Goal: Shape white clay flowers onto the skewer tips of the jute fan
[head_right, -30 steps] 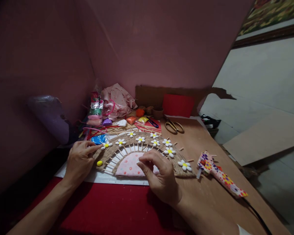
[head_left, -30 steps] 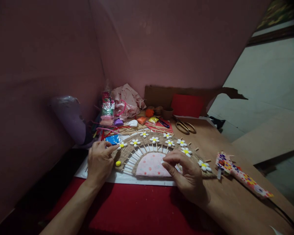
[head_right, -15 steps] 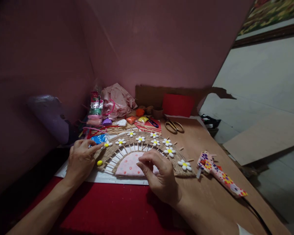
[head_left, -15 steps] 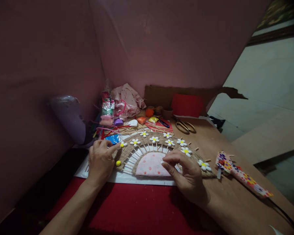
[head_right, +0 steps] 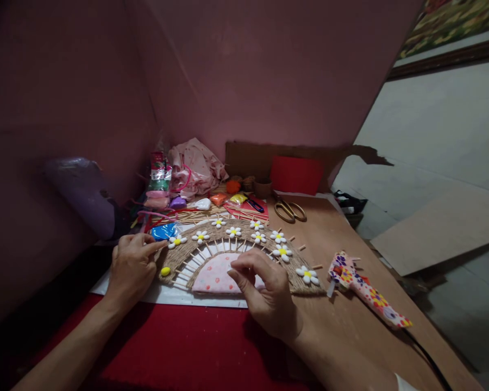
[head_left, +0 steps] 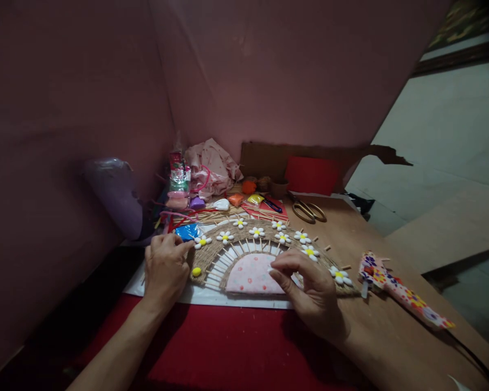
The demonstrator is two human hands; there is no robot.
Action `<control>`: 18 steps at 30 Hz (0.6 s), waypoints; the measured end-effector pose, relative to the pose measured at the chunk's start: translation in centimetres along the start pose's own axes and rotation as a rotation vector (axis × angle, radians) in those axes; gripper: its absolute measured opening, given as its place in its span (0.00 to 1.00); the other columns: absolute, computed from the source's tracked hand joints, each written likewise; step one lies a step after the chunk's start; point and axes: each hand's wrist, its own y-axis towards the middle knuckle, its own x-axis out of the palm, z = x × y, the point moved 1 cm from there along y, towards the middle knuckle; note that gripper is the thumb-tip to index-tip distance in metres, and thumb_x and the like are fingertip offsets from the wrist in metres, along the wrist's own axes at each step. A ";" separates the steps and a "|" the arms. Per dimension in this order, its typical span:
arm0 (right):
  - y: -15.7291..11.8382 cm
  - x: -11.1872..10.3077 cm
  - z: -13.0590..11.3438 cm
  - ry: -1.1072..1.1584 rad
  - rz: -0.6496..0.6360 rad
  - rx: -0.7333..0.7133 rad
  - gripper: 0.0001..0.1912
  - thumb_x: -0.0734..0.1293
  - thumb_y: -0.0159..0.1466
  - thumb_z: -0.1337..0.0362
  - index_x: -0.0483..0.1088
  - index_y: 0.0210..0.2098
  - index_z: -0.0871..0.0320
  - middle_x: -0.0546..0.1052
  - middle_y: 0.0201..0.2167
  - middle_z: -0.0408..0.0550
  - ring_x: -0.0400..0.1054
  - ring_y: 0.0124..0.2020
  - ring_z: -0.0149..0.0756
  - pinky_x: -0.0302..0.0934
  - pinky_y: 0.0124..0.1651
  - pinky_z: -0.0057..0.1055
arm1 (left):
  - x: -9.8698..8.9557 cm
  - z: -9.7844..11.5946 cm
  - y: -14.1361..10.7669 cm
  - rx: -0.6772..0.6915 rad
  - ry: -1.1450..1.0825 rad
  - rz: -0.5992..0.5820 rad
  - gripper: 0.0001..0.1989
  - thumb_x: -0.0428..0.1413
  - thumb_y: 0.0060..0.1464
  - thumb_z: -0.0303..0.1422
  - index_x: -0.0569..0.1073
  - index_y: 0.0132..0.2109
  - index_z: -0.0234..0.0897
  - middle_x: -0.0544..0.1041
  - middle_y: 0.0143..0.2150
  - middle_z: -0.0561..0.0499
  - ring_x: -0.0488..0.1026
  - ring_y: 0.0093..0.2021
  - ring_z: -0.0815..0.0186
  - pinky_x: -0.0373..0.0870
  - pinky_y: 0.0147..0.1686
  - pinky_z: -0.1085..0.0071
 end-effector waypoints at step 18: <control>0.1 0.1 -0.1 -0.023 0.006 -0.010 0.06 0.65 0.60 0.73 0.68 0.35 0.56 0.70 0.30 0.44 0.66 0.32 0.33 0.61 0.33 0.31 | 0.0 0.2 0.0 -0.032 -0.066 -0.021 0.17 0.50 0.49 0.22 0.80 0.37 0.44 0.75 0.37 0.48 0.63 0.42 0.55 0.57 0.41 0.60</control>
